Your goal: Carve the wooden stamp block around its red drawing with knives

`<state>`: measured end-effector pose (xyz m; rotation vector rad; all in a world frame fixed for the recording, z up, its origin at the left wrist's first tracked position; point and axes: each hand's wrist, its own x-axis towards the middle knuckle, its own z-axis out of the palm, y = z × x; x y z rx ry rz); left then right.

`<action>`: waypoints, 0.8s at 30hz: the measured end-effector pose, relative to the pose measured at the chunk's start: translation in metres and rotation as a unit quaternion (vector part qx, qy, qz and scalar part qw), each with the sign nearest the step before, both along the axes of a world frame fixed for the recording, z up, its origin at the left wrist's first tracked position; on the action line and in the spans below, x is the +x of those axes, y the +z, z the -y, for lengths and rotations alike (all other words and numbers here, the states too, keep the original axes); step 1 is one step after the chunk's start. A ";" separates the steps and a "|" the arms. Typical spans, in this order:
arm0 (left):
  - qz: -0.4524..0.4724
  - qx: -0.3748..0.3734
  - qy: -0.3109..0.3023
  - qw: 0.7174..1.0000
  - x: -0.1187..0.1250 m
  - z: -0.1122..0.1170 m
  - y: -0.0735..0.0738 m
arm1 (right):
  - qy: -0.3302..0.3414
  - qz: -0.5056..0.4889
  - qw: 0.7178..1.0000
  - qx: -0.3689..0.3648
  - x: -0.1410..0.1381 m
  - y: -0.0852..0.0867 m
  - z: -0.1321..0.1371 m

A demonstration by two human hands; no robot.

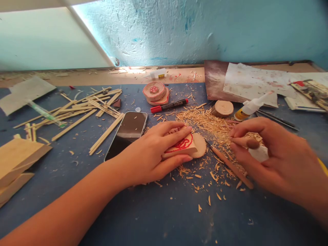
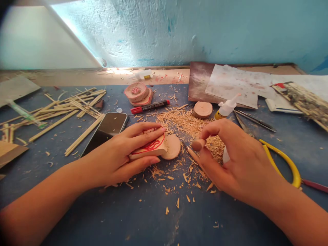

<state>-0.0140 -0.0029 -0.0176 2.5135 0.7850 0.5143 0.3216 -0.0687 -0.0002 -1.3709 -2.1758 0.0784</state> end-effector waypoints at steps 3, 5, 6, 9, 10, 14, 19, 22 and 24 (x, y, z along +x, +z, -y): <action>0.032 0.018 -0.032 0.999 -0.002 -0.007 0.003 | 0.014 -0.101 0.992 -0.068 0.003 0.000 0.000; 0.065 0.038 -0.026 0.997 -0.004 -0.010 0.006 | 0.025 -0.156 0.981 -0.112 0.004 0.001 -0.003; 0.076 0.049 -0.015 0.996 -0.005 -0.010 0.008 | 0.029 -0.169 0.977 -0.123 0.003 0.001 -0.004; 0.091 0.080 0.027 0.992 -0.008 -0.010 0.015 | 0.017 -0.234 0.960 -0.152 -0.001 0.007 -0.003; 0.093 0.088 0.032 0.991 -0.008 -0.010 0.017 | 0.011 -0.279 0.945 -0.170 -0.004 0.010 -0.003; 0.100 0.097 0.024 0.990 -0.011 -0.012 0.019 | 0.012 -0.429 0.874 -0.230 -0.015 0.028 -0.004; 0.104 0.067 0.034 0.992 -0.011 -0.019 0.017 | 0.069 -0.496 0.836 -0.225 -0.048 0.066 -0.036; 0.094 0.034 0.042 0.994 -0.009 -0.019 0.019 | 0.145 -0.539 0.785 -0.269 -0.079 0.091 -0.062; 0.085 0.020 0.046 0.995 -0.008 -0.019 0.020 | 0.163 -0.572 0.716 -0.365 -0.098 0.101 -0.075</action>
